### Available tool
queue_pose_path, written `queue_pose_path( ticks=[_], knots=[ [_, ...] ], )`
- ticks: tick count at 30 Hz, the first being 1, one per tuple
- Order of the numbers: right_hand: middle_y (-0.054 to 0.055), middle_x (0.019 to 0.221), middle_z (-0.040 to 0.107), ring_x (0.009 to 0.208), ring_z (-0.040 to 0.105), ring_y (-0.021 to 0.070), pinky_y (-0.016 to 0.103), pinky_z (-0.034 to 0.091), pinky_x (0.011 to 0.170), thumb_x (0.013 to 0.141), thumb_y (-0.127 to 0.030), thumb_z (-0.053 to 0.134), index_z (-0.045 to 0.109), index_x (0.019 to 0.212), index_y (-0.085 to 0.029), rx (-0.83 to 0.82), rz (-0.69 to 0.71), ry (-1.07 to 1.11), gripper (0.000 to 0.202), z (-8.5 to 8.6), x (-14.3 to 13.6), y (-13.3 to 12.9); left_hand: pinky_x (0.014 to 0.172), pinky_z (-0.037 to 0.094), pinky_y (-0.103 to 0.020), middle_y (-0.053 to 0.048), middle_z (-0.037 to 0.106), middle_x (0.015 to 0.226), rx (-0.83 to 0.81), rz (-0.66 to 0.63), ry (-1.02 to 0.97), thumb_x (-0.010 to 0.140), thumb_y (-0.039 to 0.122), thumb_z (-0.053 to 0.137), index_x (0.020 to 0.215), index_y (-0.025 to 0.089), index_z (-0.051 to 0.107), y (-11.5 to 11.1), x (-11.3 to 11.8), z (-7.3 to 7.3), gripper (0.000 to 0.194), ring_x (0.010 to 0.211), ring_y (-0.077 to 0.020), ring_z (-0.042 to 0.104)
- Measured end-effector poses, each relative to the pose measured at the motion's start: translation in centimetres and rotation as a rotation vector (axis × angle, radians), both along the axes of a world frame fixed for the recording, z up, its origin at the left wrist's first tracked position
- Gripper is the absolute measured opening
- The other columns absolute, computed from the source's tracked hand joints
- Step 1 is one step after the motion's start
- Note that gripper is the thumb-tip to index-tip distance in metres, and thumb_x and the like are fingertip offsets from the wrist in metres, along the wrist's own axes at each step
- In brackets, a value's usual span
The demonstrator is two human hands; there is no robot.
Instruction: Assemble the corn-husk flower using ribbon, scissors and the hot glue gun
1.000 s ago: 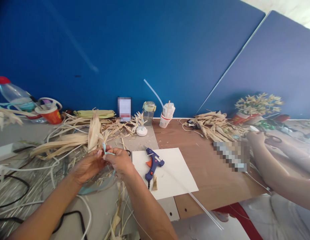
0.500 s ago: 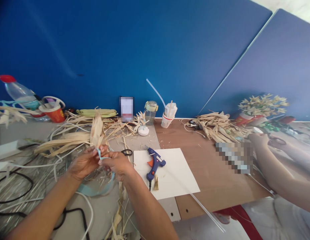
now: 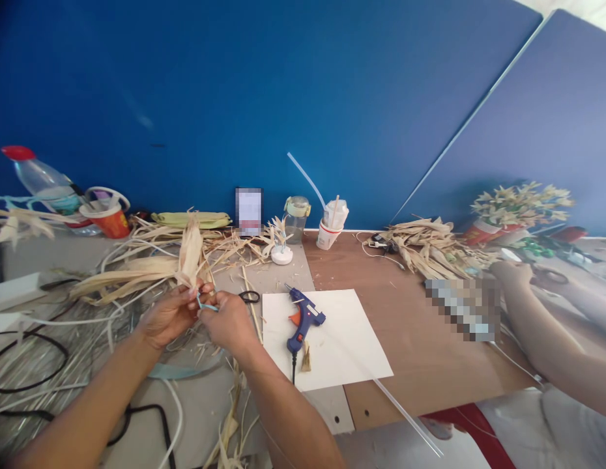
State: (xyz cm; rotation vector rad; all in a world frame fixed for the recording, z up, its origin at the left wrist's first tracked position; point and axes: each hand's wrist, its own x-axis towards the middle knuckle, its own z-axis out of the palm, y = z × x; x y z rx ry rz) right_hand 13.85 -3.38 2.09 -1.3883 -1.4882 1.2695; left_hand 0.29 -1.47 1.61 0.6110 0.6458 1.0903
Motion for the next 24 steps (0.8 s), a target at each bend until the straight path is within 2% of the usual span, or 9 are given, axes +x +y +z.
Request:
queue_pose_path(
  ticks=[3,7,12,18,22,24],
  knots=[
    [-0.005,0.056,0.051,0.052,0.045,0.0092,0.02,0.032,0.051,0.068,-0.022,0.055,0.056,0.066,-0.019,0.012,0.006,-0.02,0.004,-0.1,-0.3,-0.1,0.046,0.038,-0.016,0.004,0.048,0.057,-0.04,0.043,0.047,0.063,0.014,0.074,0.066,0.011,0.06,0.0,0.1,-0.2,0.015,0.047,-0.0036,0.04],
    [-0.005,0.059,0.053,0.053,0.046,0.0089,0.02,0.034,0.054,0.069,-0.02,0.056,0.056,0.066,-0.018,0.012,0.025,0.004,0.003,-0.4,-0.6,-0.1,0.044,0.038,-0.013,0.002,0.052,0.058,-0.105,0.112,0.109,0.061,0.01,0.075,0.061,0.011,0.057,0.2,0.4,-0.4,0.018,0.046,-0.0033,0.041],
    [-0.006,0.053,0.048,0.049,0.042,0.0076,0.02,0.032,0.051,0.068,-0.02,0.057,0.054,0.062,-0.018,-0.04,0.04,0.076,0.007,-0.8,-0.7,0.3,0.046,0.04,-0.014,0.0,0.054,0.062,-0.117,0.051,0.074,0.06,0.011,0.076,0.076,0.009,0.064,0.5,0.3,-0.5,0.02,0.05,-0.0049,0.045],
    [-0.009,0.044,0.043,0.04,0.034,0.0058,0.02,0.024,0.043,0.062,-0.018,0.059,0.051,0.059,-0.018,-0.245,0.002,0.339,0.009,-1.1,-0.2,1.0,0.058,0.048,-0.02,0.0,0.054,0.065,-0.068,-0.033,-0.043,0.063,0.017,0.075,0.075,0.008,0.066,0.2,-0.2,-0.1,0.018,0.052,-0.0047,0.042],
    [-0.009,0.041,0.043,0.038,0.032,0.0051,0.021,0.02,0.042,0.06,-0.016,0.059,0.05,0.058,-0.017,-0.295,0.012,0.469,0.009,-1.1,0.1,1.3,0.064,0.049,-0.023,0.0,0.051,0.058,-0.018,-0.045,-0.026,0.066,0.016,0.071,0.084,0.007,0.068,0.2,-0.4,-0.2,0.02,0.056,-0.0085,0.045],
    [-0.01,0.039,0.043,0.037,0.031,0.0051,0.021,0.02,0.041,0.06,-0.017,0.059,0.05,0.058,-0.017,-0.297,0.025,0.499,0.009,-0.9,0.2,1.3,0.063,0.049,-0.024,-0.001,0.055,0.063,-0.007,-0.023,-0.011,0.067,0.014,0.07,0.081,0.009,0.068,0.2,-0.5,-0.3,0.016,0.054,-0.0075,0.044]
  ],
)
